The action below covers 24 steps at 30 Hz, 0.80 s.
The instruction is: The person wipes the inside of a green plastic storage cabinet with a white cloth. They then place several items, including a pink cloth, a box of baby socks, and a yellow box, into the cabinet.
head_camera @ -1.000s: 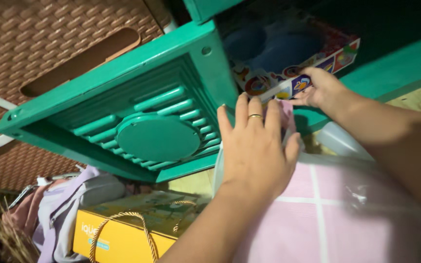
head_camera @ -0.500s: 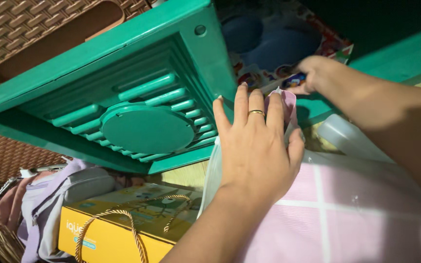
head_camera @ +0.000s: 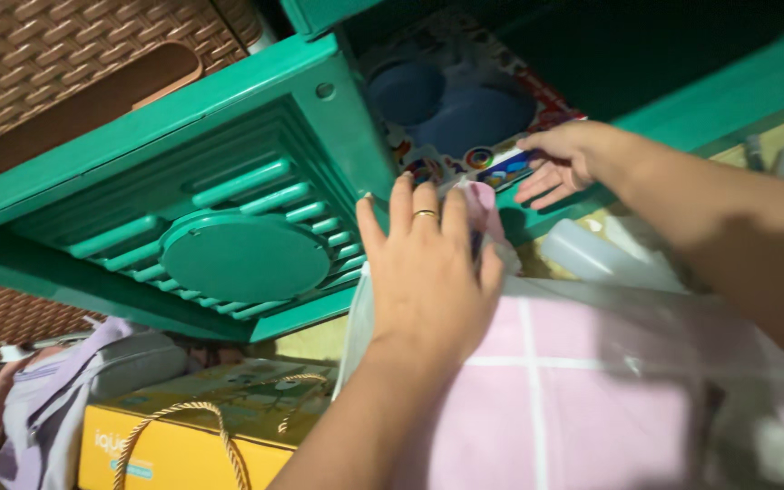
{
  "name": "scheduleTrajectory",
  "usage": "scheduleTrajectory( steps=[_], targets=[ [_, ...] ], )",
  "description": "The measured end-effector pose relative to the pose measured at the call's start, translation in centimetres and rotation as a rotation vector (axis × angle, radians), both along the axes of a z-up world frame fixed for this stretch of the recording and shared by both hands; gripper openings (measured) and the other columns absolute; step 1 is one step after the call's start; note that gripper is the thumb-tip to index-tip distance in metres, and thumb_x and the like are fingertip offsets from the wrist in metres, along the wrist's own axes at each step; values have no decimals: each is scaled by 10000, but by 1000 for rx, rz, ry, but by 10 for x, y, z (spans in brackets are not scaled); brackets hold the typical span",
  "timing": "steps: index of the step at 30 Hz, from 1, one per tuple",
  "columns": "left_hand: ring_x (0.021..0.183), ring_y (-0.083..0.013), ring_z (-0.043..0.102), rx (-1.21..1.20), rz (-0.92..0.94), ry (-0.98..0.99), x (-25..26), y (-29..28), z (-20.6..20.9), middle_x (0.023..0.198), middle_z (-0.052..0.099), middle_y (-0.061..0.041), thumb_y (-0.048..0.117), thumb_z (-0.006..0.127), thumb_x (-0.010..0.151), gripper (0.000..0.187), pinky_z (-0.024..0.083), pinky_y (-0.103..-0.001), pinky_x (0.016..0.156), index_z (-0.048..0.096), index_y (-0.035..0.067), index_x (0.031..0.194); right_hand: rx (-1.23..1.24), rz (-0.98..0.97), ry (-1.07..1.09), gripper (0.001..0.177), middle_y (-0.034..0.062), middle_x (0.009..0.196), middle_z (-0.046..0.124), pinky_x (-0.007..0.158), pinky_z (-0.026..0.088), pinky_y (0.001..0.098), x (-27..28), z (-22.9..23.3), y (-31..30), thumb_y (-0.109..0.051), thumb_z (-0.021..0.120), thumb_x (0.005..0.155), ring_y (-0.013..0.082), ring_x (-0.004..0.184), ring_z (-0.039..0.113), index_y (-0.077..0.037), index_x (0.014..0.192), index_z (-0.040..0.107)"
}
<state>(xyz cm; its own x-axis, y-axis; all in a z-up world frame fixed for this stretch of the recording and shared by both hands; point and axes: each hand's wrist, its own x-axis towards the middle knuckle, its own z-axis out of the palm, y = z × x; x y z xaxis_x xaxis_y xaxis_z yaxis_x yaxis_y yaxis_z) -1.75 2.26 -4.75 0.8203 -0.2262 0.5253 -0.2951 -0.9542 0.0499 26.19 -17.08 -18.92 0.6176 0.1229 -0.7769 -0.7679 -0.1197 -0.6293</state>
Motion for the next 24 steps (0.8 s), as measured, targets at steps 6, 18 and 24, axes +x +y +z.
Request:
scheduleTrajectory(
  steps=[6, 18, 24],
  targets=[
    [1234, -397, 518, -57, -18, -12, -3, 0, 10, 1162, 644, -214, 264, 691, 800, 388, 310, -622, 1069, 678, 0, 1084, -63, 318, -322, 453, 205, 1221, 711, 831, 606, 502, -41, 51, -60, -357, 552, 990, 336, 1047, 732, -23, 1293, 588],
    [1184, -401, 610, -290, 305, 341, -25, 26, 24, 1286, 630, -208, 374, 729, 832, 485, 514, -500, 972, 688, 60, 1200, -542, 470, -384, 348, 118, 890, 791, 634, 582, 350, -201, 129, -188, -341, 676, 963, 219, 701, 729, -34, 1105, 756],
    [1265, -392, 566, -376, 446, 525, -38, 37, 33, 1468, 478, -199, 457, 742, 835, 692, 504, -500, 992, 541, 102, 1393, -550, 519, -746, 290, 60, 811, 761, 648, 561, 312, -322, 165, -118, -320, 723, 903, 145, 696, 668, -114, 1093, 797]
  ],
)
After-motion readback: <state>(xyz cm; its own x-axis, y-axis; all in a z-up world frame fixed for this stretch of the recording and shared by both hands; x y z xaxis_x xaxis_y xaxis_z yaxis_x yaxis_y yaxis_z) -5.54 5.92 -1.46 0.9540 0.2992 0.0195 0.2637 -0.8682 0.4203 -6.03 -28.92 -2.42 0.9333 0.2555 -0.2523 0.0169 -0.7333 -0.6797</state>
